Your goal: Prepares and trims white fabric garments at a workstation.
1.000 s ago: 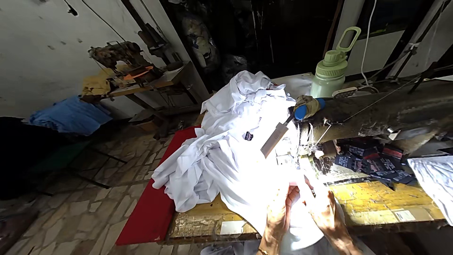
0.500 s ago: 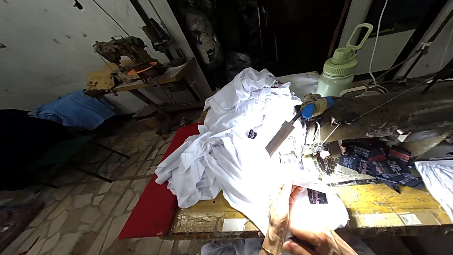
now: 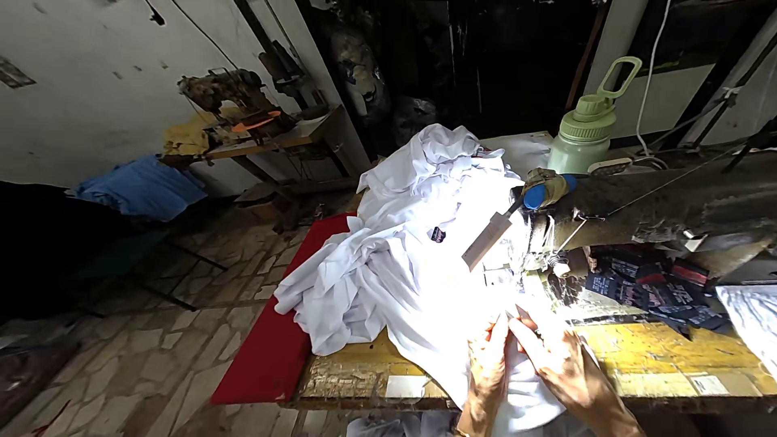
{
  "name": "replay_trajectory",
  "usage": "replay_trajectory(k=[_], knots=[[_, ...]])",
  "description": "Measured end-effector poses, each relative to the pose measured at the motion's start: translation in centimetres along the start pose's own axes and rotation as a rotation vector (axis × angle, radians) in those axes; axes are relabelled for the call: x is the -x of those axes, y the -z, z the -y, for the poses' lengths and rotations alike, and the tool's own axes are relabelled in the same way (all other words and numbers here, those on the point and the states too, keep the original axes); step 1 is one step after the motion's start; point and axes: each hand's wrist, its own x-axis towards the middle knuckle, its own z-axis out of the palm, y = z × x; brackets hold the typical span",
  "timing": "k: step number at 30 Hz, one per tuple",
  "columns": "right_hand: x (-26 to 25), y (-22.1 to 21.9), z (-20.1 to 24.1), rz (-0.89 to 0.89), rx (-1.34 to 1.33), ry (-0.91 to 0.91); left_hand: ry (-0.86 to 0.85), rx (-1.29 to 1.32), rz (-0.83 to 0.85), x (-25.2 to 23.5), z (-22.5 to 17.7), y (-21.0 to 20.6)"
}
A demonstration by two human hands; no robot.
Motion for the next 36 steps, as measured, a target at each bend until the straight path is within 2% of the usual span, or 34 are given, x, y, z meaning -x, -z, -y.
replay_trajectory(k=[7,21,25,30,33,36], knots=[[-0.1,0.4,0.0,0.003,0.083,0.075,-0.033,-0.054,-0.013,0.0,0.1,0.0],[-0.1,0.6,0.3,0.029,0.078,0.030,-0.138,-0.135,-0.008,0.0,0.8,0.4],[0.3,-0.4,0.6,-0.141,0.161,0.079,-0.148,-0.196,-0.023,0.1,0.8,0.4],[1.2,-2.7,-0.6,-0.352,0.467,0.294,-0.230,-0.259,-0.026,0.1,1.1,0.4],[1.4,-2.6,-0.8,-0.341,0.485,0.306,-0.228,-0.255,-0.013,0.1,1.2,0.5],[1.1,-2.1,-0.8,-0.304,0.385,0.246,-0.173,-0.229,-0.008,-0.1,1.0,0.5]])
